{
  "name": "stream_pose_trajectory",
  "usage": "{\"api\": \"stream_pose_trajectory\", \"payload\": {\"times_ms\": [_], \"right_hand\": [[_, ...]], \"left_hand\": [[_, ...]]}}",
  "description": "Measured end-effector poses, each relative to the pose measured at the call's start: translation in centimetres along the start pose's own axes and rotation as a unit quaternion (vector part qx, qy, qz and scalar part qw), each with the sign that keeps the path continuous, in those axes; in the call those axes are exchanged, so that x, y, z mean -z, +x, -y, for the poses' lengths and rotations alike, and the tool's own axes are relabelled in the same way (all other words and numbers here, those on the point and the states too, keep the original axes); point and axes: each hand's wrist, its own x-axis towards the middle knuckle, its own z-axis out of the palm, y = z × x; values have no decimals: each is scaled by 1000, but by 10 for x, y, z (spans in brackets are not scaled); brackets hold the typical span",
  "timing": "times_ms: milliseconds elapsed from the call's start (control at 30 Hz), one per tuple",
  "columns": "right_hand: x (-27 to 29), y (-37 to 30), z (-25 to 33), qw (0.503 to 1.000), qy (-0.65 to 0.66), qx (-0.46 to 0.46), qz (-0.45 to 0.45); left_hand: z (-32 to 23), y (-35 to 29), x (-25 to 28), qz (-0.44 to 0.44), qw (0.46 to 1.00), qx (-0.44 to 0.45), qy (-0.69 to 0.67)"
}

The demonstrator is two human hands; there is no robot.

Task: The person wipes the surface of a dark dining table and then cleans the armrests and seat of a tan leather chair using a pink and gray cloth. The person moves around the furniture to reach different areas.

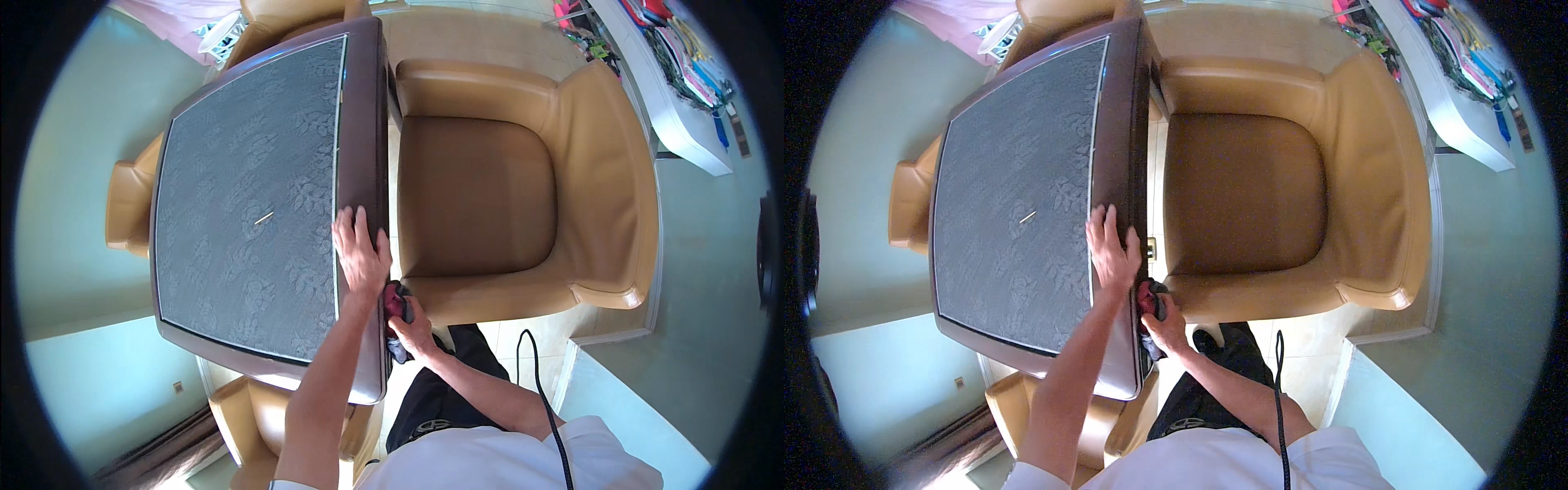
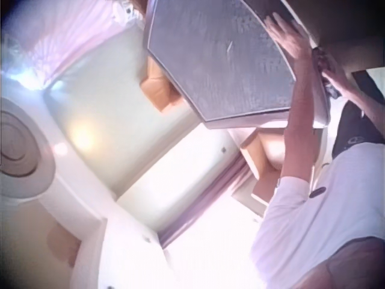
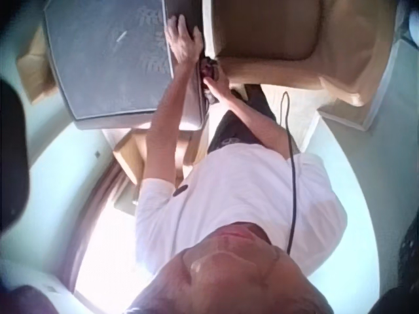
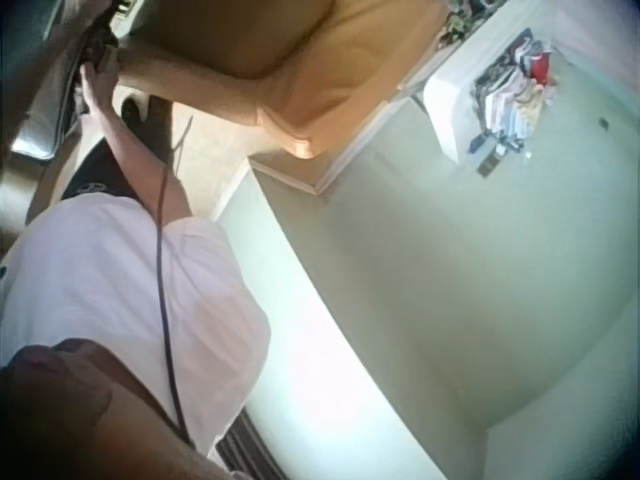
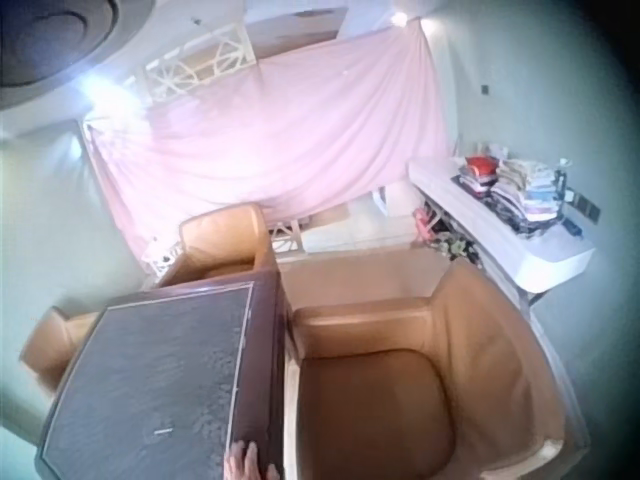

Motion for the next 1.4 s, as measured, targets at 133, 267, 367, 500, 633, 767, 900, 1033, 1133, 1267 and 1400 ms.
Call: {"api": "stream_pose_trajectory", "payload": {"times_ms": [133, 267, 367, 500, 633, 767, 900, 1033, 1133, 1267, 1400], "right_hand": [[11, 11, -11, 971, -177, 159, -27], [48, 30, -2, 864, -411, 279, -83], [82, 32, 1, 827, -464, 296, -113], [99, 26, -11, 805, -479, 317, -151], [76, 20, -16, 784, -517, 305, -160], [43, 26, -17, 776, -527, 326, -119], [25, 23, -8, 784, -529, 318, -61], [55, 25, -5, 791, -514, 332, -3], [95, 24, -10, 799, -490, 348, 2], [168, 25, -7, 797, -486, 357, -13], [245, 23, -3, 797, -496, 343, -35]], "left_hand": [[-20, -87, 44, 65, 995, -12, -73], [-47, -161, 74, 82, 993, -28, -78], [-73, -206, 87, 114, 988, -30, -99], [-90, -247, 90, 155, 978, 19, -136], [-80, -277, 86, 188, 963, 80, -178], [-77, -280, 89, 220, 947, 115, -204], [-78, -282, 98, 219, 945, 151, -188], [-88, -267, 73, 219, 948, 166, -160], [-107, -249, 43, 228, 951, 159, -132], [-152, -231, -7, 257, 949, 139, -116], [-215, -220, -48, 288, 949, 109, -71]]}}
